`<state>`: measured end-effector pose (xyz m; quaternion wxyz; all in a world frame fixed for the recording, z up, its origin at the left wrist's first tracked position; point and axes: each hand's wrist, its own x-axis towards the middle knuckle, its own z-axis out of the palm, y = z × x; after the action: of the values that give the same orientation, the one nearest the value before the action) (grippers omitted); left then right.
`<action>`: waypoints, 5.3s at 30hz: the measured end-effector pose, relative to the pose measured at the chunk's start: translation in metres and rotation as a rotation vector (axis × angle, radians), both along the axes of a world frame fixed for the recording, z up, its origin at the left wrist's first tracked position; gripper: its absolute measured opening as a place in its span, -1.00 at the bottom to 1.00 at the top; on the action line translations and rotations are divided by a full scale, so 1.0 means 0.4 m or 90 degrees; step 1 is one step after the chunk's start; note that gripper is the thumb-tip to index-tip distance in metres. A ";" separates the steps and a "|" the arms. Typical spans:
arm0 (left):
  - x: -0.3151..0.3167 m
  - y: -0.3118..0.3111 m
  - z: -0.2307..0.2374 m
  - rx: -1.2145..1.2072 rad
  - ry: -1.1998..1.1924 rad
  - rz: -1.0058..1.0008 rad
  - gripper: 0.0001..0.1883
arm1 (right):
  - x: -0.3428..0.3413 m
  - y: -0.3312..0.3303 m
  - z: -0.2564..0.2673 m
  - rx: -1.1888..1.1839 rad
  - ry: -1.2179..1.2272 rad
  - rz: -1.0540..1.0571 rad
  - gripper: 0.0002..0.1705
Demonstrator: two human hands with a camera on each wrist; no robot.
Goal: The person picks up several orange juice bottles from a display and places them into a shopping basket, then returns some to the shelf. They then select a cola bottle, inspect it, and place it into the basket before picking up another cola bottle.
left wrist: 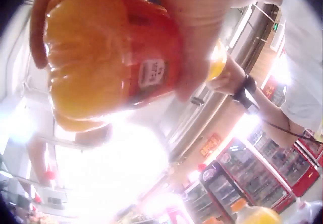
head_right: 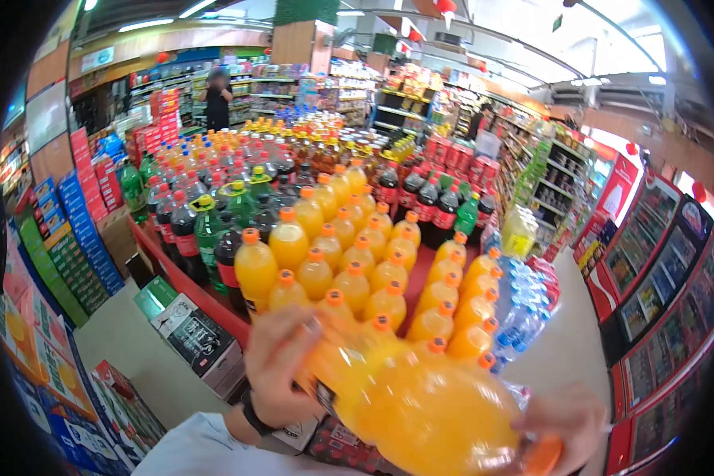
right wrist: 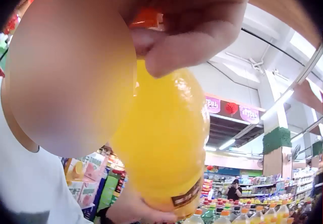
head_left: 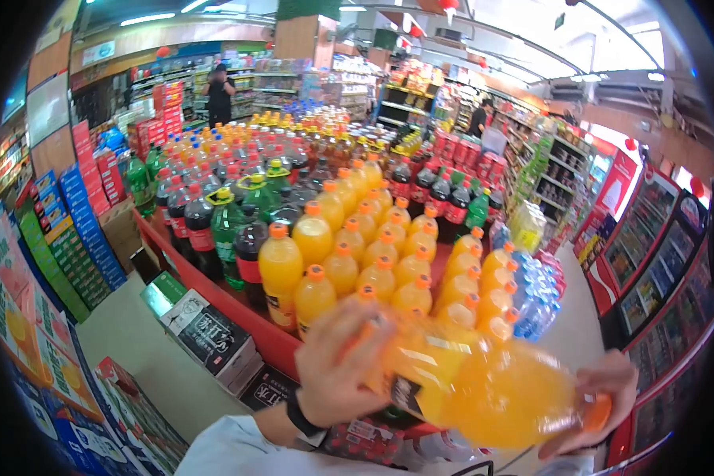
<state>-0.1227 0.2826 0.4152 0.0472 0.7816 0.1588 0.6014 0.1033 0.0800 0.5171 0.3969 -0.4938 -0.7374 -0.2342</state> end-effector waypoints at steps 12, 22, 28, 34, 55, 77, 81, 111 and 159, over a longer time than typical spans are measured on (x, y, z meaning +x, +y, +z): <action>0.490 0.264 0.300 -0.050 0.065 -0.114 -0.17 | 0.278 0.363 0.306 0.098 0.079 0.070 -0.60; 0.706 0.485 0.257 -0.191 0.177 0.034 -0.51 | 0.596 0.832 0.329 -0.042 -0.099 -0.088 -0.48; 0.713 0.704 0.115 -0.214 0.437 0.122 -0.55 | 0.680 1.084 0.198 -0.122 -0.098 -0.080 -0.52; 0.694 0.772 0.031 -0.391 0.583 0.148 -0.38 | 0.697 1.269 0.045 -0.201 -0.008 -0.087 -0.54; 0.830 0.950 -0.107 -0.418 0.663 0.143 -0.14 | 0.717 1.556 -0.389 -0.476 -0.022 0.036 -0.63; 0.798 0.927 -0.075 -0.285 0.561 0.136 -0.47 | 0.689 1.529 -0.317 -0.543 0.029 -0.092 -0.52; 0.694 0.764 0.099 -0.210 0.572 0.047 -0.55 | 0.639 1.363 -0.127 -0.581 -0.089 -0.052 -0.52; 0.224 -0.215 -0.518 -0.449 0.835 -0.523 -0.54 | 0.289 -0.142 -0.544 -0.800 0.557 0.469 -0.50; 0.476 -0.947 -0.908 -0.267 1.013 -0.990 -0.56 | -0.184 -1.401 -1.475 -0.467 1.325 -1.015 -0.63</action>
<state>0.0678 -0.0961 0.0521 0.4243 0.8053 -0.2878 -0.2978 0.0299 -0.4803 -0.0728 0.3696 -0.8050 0.3642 0.2877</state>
